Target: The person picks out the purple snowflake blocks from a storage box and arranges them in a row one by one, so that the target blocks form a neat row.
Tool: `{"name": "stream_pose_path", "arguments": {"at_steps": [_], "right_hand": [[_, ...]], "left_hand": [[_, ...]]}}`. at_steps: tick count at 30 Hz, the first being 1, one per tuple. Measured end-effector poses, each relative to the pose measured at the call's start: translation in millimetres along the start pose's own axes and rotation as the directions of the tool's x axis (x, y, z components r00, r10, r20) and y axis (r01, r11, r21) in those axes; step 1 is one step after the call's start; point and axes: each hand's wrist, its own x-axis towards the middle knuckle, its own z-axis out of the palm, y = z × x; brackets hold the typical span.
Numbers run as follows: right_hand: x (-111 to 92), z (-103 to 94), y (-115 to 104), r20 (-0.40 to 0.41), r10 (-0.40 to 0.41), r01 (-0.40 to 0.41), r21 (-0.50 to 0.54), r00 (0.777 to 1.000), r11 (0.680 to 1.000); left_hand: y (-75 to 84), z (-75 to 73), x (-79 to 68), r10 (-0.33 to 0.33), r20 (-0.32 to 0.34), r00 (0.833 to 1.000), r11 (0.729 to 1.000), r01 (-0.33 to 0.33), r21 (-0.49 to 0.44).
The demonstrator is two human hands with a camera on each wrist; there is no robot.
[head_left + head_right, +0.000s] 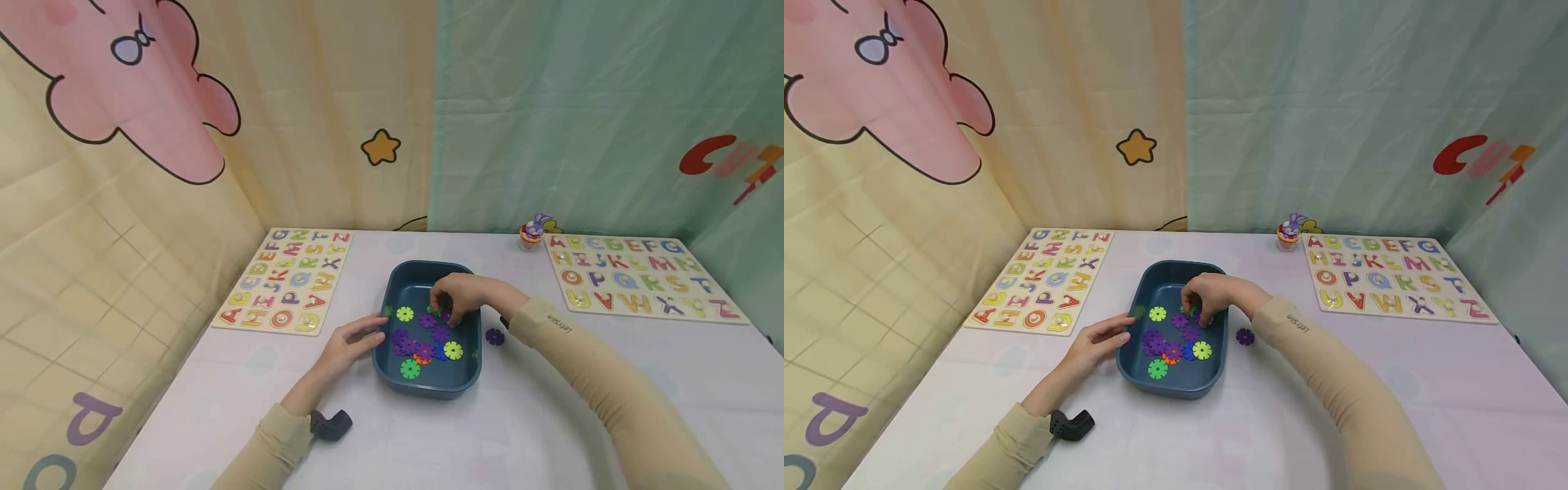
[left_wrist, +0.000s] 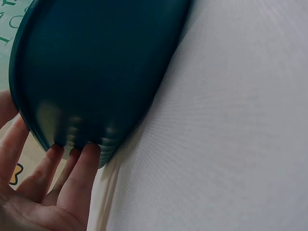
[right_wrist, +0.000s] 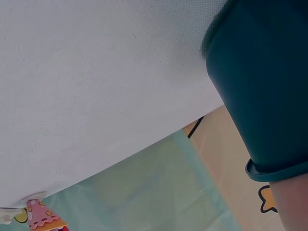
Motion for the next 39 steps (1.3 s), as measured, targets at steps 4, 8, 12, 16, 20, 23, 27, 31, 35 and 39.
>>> {"name": "stream_pose_path", "arguments": {"at_steps": [4, 8, 12, 16, 20, 23, 27, 31, 35, 39], "right_hand": [[1.4, 1.6, 1.4, -0.001, 0.001, -0.001, 0.005, 1.0, 1.0], [2.2, 3.0, 3.0, -0.007, -0.006, 0.006, 0.012, 1.0, 1.0], [1.1, 4.2, 4.1, -0.037, -0.043, 0.043, 0.004, 0.998, 0.999], [-2.1, 6.1, 5.4, -0.102, -0.084, 0.085, 0.007, 0.991, 0.996], [-6.5, 9.0, 6.9, -0.194, -0.1, 0.114, 0.063, 0.976, 0.991], [-11.2, 10.9, 8.2, -0.272, -0.098, 0.138, 0.13, 0.957, 0.982], [-20.7, 13.1, 11.4, -0.387, -0.116, 0.2, 0.184, 0.915, 0.962], [-35.4, 14.8, 15.9, -0.491, -0.115, 0.248, 0.213, 0.863, 0.945], [-55.9, 16.2, 20.2, -0.547, -0.055, 0.246, 0.282, 0.836, 0.927], [-79.4, 18.8, 24.7, -0.579, 0.011, 0.211, 0.314, 0.815, 0.925]], "left_hand": [[0.1, -0.1, 0.0, 0.001, 0.001, 1.0, 1.0, -0.001, -0.002], [0.0, -0.2, 0.3, 0.001, 0.0, 1.0, 1.0, -0.001, -0.004], [0.3, 0.0, 0.0, 0.003, -0.005, 1.0, 1.0, -0.003, -0.01], [0.6, 0.4, -0.6, -0.004, -0.007, 1.0, 1.0, 0.004, -0.004], [0.8, 0.5, -0.8, -0.013, -0.012, 1.0, 1.0, 0.013, 0.011], [1.2, 0.3, -0.6, -0.004, -0.015, 1.0, 1.0, 0.004, 0.023], [1.1, -0.1, -0.7, -0.001, -0.016, 1.0, 1.0, 0.001, 0.03], [1.4, -0.2, -1.0, -0.006, -0.012, 1.0, 1.0, 0.006, 0.03], [2.0, 0.0, -1.2, -0.007, -0.011, 1.0, 0.999, 0.007, 0.032], [2.5, 0.0, -1.1, -0.013, -0.016, 1.0, 0.999, 0.013, 0.029]]}}
